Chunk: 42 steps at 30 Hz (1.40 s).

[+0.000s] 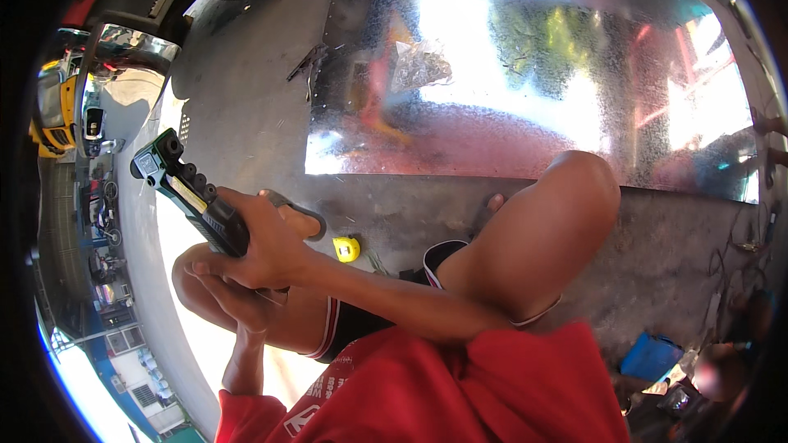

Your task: The person sits on the floor and uses a cordless drill to drive screws into a large, reflective metal sheet. They repeatedly position the drill, drive screws, and adjust their grip on the sheet.

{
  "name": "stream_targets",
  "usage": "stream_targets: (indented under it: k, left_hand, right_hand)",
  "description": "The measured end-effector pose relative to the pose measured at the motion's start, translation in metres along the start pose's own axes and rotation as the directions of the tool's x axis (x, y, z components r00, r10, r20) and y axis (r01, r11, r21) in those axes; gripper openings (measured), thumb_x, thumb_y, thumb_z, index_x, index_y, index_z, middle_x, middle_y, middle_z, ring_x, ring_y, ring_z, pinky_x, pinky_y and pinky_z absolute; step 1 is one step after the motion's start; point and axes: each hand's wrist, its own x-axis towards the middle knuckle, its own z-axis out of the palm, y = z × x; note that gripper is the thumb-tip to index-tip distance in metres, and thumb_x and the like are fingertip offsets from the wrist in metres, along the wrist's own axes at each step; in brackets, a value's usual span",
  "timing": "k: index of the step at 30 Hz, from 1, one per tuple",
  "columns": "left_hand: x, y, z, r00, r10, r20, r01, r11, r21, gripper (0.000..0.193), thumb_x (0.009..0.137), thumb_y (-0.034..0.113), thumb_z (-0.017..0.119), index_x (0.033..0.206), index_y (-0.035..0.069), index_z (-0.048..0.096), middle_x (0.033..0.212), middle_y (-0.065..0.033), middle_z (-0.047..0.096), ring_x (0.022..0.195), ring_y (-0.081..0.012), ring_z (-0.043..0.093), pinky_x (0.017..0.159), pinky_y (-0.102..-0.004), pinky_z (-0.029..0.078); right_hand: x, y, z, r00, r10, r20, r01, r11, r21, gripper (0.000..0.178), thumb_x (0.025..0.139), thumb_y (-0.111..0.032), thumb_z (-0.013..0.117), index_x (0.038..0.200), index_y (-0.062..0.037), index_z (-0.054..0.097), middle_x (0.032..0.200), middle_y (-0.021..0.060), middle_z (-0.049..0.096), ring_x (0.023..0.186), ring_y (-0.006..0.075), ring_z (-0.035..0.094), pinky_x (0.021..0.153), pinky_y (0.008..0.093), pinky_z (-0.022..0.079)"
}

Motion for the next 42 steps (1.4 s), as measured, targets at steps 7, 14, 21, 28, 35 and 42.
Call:
stream_targets:
  k: [7,14,21,28,35,42]
  left_hand:
    - [0.010,0.046,-0.039,0.955,0.298,-0.014,-0.253,0.834,0.490,0.072,0.104,0.055,0.029,0.138,-0.007,0.041,0.124,-0.0178,0.057,0.112,-0.0240,0.056,0.093,-0.0368,0.047]
    - [0.021,0.031,-0.014,0.989,0.009,-0.145,-0.007,1.000,0.017,0.082,0.101,0.063,0.017,0.139,-0.004,0.044,0.119,-0.0144,0.060,0.105,-0.0224,0.059,0.091,-0.0348,0.049]
    - [0.066,-0.002,0.009,0.905,-0.323,-0.278,0.244,0.927,-0.284,0.094,0.098,0.071,0.005,0.139,-0.001,0.048,0.114,-0.0111,0.063,0.098,-0.0208,0.061,0.088,-0.0328,0.051]
    - [0.126,-0.023,0.044,0.798,-0.467,0.381,0.602,0.658,-0.453,0.061,0.101,0.051,0.039,0.127,-0.003,0.049,0.119,-0.0137,0.057,0.108,-0.0256,0.058,0.097,-0.0380,0.048]
    - [0.166,-0.067,0.066,0.455,-0.862,0.222,0.869,0.376,-0.322,0.053,0.081,0.034,0.052,0.118,-0.003,0.049,0.116,-0.0178,0.053,0.123,-0.0449,0.050,0.107,-0.0628,0.035]
    - [0.178,-0.074,0.067,0.557,-0.759,0.337,0.821,0.444,-0.359,0.063,0.077,0.035,0.052,0.131,0.002,0.047,0.124,-0.0191,0.051,0.129,-0.0468,0.046,0.109,-0.0605,0.034]
  right_hand:
    - [0.012,-0.044,0.004,0.958,0.010,0.286,-0.041,0.994,0.103,0.057,0.065,-0.030,0.091,0.101,-0.0014,0.057,0.087,0.0085,0.068,0.080,0.0195,0.065,0.072,0.0334,0.051]
    - [-0.004,-0.025,0.048,0.987,-0.160,-0.014,0.144,0.915,-0.376,0.053,0.067,-0.027,0.089,0.099,-0.0037,0.054,0.087,0.0141,0.056,0.082,0.0303,0.056,0.071,0.0408,0.045]
    - [0.016,-0.031,-0.013,0.988,-0.002,0.156,0.075,0.885,-0.459,0.069,0.070,-0.040,0.086,0.116,0.0004,0.054,0.095,0.0197,0.057,0.090,0.0381,0.054,0.081,0.0451,0.044]
    - [0.045,-0.006,-0.043,0.994,0.098,-0.038,-0.066,0.302,-0.951,0.088,0.088,-0.068,0.058,0.111,0.0178,0.053,0.108,0.0329,0.055,0.103,0.0445,0.053,0.094,0.0531,0.042]
    - [0.089,0.048,-0.265,0.932,0.112,-0.343,-0.358,0.424,-0.832,0.045,0.100,-0.042,0.058,0.111,-0.0011,0.072,0.085,0.0159,0.072,0.077,0.0237,0.068,0.073,0.0383,0.053]
    - [0.025,0.078,-0.521,0.623,-0.051,-0.781,-0.718,-0.434,-0.544,0.016,0.079,-0.016,0.075,0.091,-0.0066,0.072,0.096,0.0157,0.072,0.095,0.0348,0.070,0.078,0.0466,0.056]
